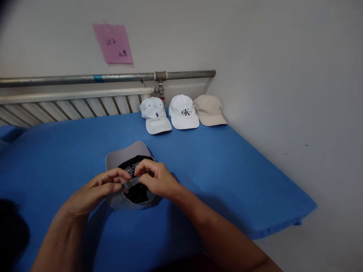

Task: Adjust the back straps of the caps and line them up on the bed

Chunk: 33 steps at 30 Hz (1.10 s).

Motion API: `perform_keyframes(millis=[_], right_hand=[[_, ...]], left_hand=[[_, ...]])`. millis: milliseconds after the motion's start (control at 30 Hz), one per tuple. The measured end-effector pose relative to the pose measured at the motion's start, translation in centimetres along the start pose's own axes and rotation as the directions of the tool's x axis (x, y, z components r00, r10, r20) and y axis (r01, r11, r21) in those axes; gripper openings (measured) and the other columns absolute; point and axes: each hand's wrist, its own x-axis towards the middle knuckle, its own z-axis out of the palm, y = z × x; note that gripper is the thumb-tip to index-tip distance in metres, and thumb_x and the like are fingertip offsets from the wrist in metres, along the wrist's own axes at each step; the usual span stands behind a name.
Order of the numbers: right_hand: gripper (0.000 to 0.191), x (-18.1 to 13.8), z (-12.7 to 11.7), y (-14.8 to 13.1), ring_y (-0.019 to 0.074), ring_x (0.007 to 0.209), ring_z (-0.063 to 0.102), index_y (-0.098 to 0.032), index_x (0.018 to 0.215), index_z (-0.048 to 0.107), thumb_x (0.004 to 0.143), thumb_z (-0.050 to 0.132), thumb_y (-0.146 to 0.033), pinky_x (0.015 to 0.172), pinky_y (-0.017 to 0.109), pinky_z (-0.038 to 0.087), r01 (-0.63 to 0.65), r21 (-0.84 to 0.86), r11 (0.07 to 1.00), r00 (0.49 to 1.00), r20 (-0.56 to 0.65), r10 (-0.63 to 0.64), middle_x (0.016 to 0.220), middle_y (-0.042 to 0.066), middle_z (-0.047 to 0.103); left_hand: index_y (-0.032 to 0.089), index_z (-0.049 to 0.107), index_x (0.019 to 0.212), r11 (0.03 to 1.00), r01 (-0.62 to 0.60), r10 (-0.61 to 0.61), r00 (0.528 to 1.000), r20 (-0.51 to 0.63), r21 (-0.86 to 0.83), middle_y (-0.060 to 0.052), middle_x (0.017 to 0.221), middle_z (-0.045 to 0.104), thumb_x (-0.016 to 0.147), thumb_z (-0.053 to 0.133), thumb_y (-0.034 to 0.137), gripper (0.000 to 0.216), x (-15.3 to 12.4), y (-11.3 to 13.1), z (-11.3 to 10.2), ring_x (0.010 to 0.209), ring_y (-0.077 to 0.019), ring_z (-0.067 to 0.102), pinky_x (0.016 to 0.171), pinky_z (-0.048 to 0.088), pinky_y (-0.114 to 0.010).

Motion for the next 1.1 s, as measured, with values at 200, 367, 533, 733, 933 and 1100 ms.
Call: perform_keyframes(millis=[200,367,533,733,933,1100], right_hand=[[0.015,-0.3,-0.5,-0.3,0.0134,0.072,0.055,-0.02,0.078,0.064,0.072,0.056,-0.009,0.072,0.028,0.044,0.183,-0.21,0.96,0.98,0.113,-0.163,0.071,-0.002,0.062],[0.018,-0.2,-1.6,-0.5,0.0157,0.082,0.055,-0.021,0.083,0.068,0.073,0.06,-0.009,0.082,0.033,0.044,0.232,-0.247,0.941,0.965,0.184,-0.19,0.077,-0.001,0.066],[0.009,0.1,-1.7,-0.2,0.0109,0.066,0.055,-0.019,0.082,0.067,0.073,0.066,-0.018,0.064,0.024,0.044,-0.013,0.063,0.998,0.994,0.112,0.006,0.071,-0.003,0.062],[0.009,0.1,-1.4,0.2,0.0074,0.055,0.052,-0.018,0.078,0.065,0.069,0.069,-0.017,0.056,0.02,0.04,-0.088,0.314,0.945,0.992,0.114,0.054,0.063,-0.005,0.06],[0.008,-0.3,-1.6,-0.6,0.0085,0.059,0.054,-0.017,0.079,0.066,0.071,0.066,-0.015,0.059,0.021,0.041,-0.063,0.218,0.974,0.988,0.154,0.029,0.065,-0.004,0.06],[0.015,0.3,-2.0,0.5,0.0132,0.078,0.062,-0.019,0.089,0.067,0.085,0.052,-0.017,0.076,0.029,0.048,0.063,0.023,0.998,0.998,-0.026,-0.062,0.081,0.001,0.067]], left_hand=[[0.016,0.064,0.073,0.99,0.013,-0.031,0.99,0.134,0.138,0.0,0.068,0.06,0.083,0.065,0.038,0.024,-0.3,0.1,-0.1,0.063,-0.01,0.048,0.06,0.036,-0.022],[0.017,0.065,0.073,0.995,-0.019,0.016,0.999,0.028,0.094,0.002,0.067,0.057,0.08,0.069,0.038,0.023,-0.8,-0.2,-0.8,0.061,-0.0088,0.045,0.058,0.034,-0.021],[0.017,0.064,0.07,0.986,-0.151,0.153,0.988,-0.024,0.069,0.001,0.066,0.058,0.08,0.069,0.035,0.022,-0.8,-0.6,-1.3,0.064,-0.0106,0.049,0.061,0.037,-0.022],[0.016,0.061,0.065,0.986,-0.139,0.143,0.989,-0.039,0.096,0.002,0.061,0.053,0.079,0.069,0.037,0.027,-0.9,-0.6,-1.5,0.058,-0.0091,0.042,0.055,0.033,-0.021],[0.017,0.068,0.081,0.988,-0.046,0.018,0.983,0.185,0.145,-0.001,0.068,0.062,0.081,0.066,0.04,0.023,-1.3,-0.1,-1.4,0.06,-0.0113,0.049,0.056,0.036,-0.022],[0.02,0.073,0.086,0.975,-0.159,0.094,0.926,0.365,0.152,-0.006,0.072,0.066,0.083,0.063,0.037,0.02,-1.7,0.4,-1.4,0.066,-0.0167,0.058,0.063,0.045,-0.028]])
